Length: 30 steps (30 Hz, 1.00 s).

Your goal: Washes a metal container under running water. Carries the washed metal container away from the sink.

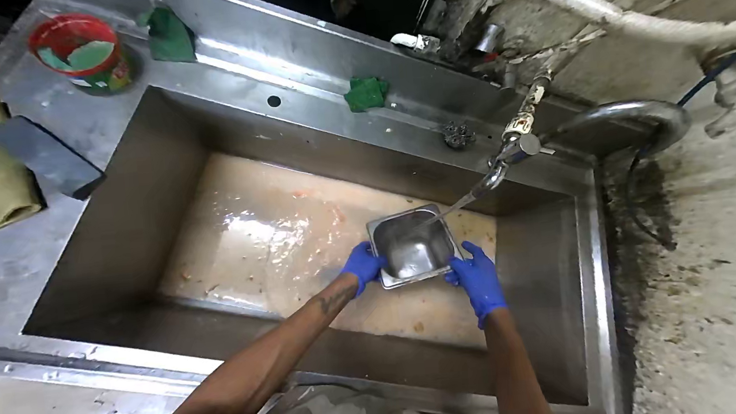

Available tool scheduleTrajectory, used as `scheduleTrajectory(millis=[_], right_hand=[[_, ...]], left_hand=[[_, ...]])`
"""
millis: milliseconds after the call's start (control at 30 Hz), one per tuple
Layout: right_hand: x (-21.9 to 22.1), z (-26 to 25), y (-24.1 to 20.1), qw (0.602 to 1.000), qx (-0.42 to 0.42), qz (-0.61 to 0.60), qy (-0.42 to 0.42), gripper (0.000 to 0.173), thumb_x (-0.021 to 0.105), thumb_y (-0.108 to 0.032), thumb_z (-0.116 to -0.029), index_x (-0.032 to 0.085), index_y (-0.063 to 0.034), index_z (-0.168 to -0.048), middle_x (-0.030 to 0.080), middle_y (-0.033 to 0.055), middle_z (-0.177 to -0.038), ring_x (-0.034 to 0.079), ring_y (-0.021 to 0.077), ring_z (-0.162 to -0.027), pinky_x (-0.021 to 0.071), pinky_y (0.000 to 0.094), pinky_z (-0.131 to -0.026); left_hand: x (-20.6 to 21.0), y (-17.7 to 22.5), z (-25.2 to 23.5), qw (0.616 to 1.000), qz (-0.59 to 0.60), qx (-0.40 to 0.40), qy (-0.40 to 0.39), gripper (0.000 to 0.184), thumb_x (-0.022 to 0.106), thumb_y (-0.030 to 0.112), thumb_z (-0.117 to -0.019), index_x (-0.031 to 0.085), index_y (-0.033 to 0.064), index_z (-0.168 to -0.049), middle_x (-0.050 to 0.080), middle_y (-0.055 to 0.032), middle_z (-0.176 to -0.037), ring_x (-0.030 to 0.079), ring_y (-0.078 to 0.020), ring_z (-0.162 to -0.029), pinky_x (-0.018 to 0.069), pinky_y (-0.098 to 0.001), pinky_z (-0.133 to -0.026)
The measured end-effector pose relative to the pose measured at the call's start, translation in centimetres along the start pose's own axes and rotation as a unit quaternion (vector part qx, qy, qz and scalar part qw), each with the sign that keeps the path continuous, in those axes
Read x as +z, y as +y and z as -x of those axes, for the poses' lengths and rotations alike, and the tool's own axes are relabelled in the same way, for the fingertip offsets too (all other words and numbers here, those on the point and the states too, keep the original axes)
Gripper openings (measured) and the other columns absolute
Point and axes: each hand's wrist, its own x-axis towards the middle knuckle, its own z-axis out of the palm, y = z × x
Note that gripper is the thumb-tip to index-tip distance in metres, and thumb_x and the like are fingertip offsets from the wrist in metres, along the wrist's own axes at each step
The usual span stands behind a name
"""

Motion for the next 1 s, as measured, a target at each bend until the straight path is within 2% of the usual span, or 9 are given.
scheduleTrajectory(millis=[100,167,233,367,600,667,800,1000], right_hand=[[0.9,-0.9,1.7,0.998,0.017,-0.063,-0.004,0.051,0.063,-0.011,-0.1022,0.047,-0.0076,-0.150,0.072,0.0182,-0.095,0.071,0.0218,-0.073,0.0601,0.0365,-0.068],[1.5,-1.4,2.1,0.994,0.037,-0.099,0.005,0.045,0.063,-0.010,-0.1021,0.051,-0.0037,-0.145,0.072,0.0190,-0.094,0.072,0.0229,-0.073,0.0610,0.0358,-0.068],[1.8,-1.7,2.3,0.991,0.051,-0.122,0.003,0.043,0.063,-0.010,-0.1021,0.052,-0.0032,-0.143,0.072,0.0194,-0.096,0.072,0.0234,-0.073,0.0613,0.0356,-0.068],[2.1,-1.9,3.1,0.987,0.067,-0.146,-0.017,0.045,0.062,-0.012,-0.1032,0.051,-0.0049,-0.146,0.073,0.0192,-0.097,0.073,0.0230,-0.074,0.0608,0.0345,-0.067],[2.4,-0.8,4.4,0.980,0.084,-0.180,-0.032,0.047,0.062,-0.013,-0.1041,0.048,-0.0042,-0.148,0.071,0.0211,-0.106,0.073,0.0246,-0.081,0.0614,0.0362,-0.071],[2.3,-0.4,4.4,0.977,0.086,-0.191,-0.031,0.047,0.061,-0.013,-0.1042,0.048,-0.0036,-0.148,0.072,0.0208,-0.106,0.073,0.0238,-0.079,0.0610,0.0351,-0.070],[2.2,-0.3,4.5,0.975,0.073,-0.205,-0.033,0.042,0.062,-0.014,-0.1045,0.053,-0.0034,-0.144,0.073,0.0200,-0.103,0.074,0.0241,-0.080,0.0613,0.0358,-0.071],[2.3,-0.3,4.7,0.975,0.055,-0.210,-0.039,0.042,0.059,-0.015,-0.1055,0.052,-0.0027,-0.144,0.073,0.0201,-0.101,0.073,0.0236,-0.079,0.0612,0.0351,-0.070]], left_hand=[[-0.3,0.8,-1.0,0.993,-0.071,0.089,0.034,0.044,0.071,0.004,-0.0922,0.052,-0.0011,-0.132,0.064,-0.0229,-0.111,0.066,-0.0354,-0.099,0.0553,-0.0543,-0.087],[-0.5,1.3,-1.1,0.987,-0.104,0.118,0.043,0.033,0.072,0.003,-0.0902,0.058,-0.0018,-0.120,0.065,-0.0222,-0.105,0.065,-0.0351,-0.098,0.0543,-0.0546,-0.087],[-0.7,1.3,-1.3,0.985,-0.112,0.130,0.038,0.029,0.072,0.001,-0.0887,0.059,-0.0018,-0.114,0.065,-0.0217,-0.102,0.066,-0.0344,-0.095,0.0547,-0.0539,-0.086],[-1.0,1.6,-0.9,0.987,-0.093,0.130,0.032,0.027,0.072,-0.001,-0.0874,0.060,-0.0030,-0.112,0.064,-0.0210,-0.098,0.064,-0.0320,-0.090,0.0545,-0.0515,-0.081],[-0.9,1.2,0.1,0.983,-0.116,0.140,0.035,0.020,0.071,0.004,-0.0905,0.059,-0.0010,-0.106,0.061,-0.0186,-0.088,0.060,-0.0305,-0.079,0.0513,-0.0490,-0.071],[-0.9,1.5,0.2,0.983,-0.108,0.142,0.032,0.021,0.072,0.002,-0.0898,0.061,-0.0014,-0.107,0.062,-0.0188,-0.090,0.061,-0.0307,-0.082,0.0521,-0.0498,-0.074],[-0.9,2.0,0.1,0.983,-0.108,0.148,0.029,0.019,0.072,0.001,-0.0894,0.060,-0.0019,-0.104,0.061,-0.0185,-0.089,0.061,-0.0298,-0.081,0.0517,-0.0486,-0.072],[-1.4,2.0,-0.8,0.983,-0.092,0.159,0.021,0.018,0.073,0.000,-0.0874,0.060,-0.0038,-0.100,0.061,-0.0184,-0.087,0.062,-0.0297,-0.080,0.0533,-0.0493,-0.075]])
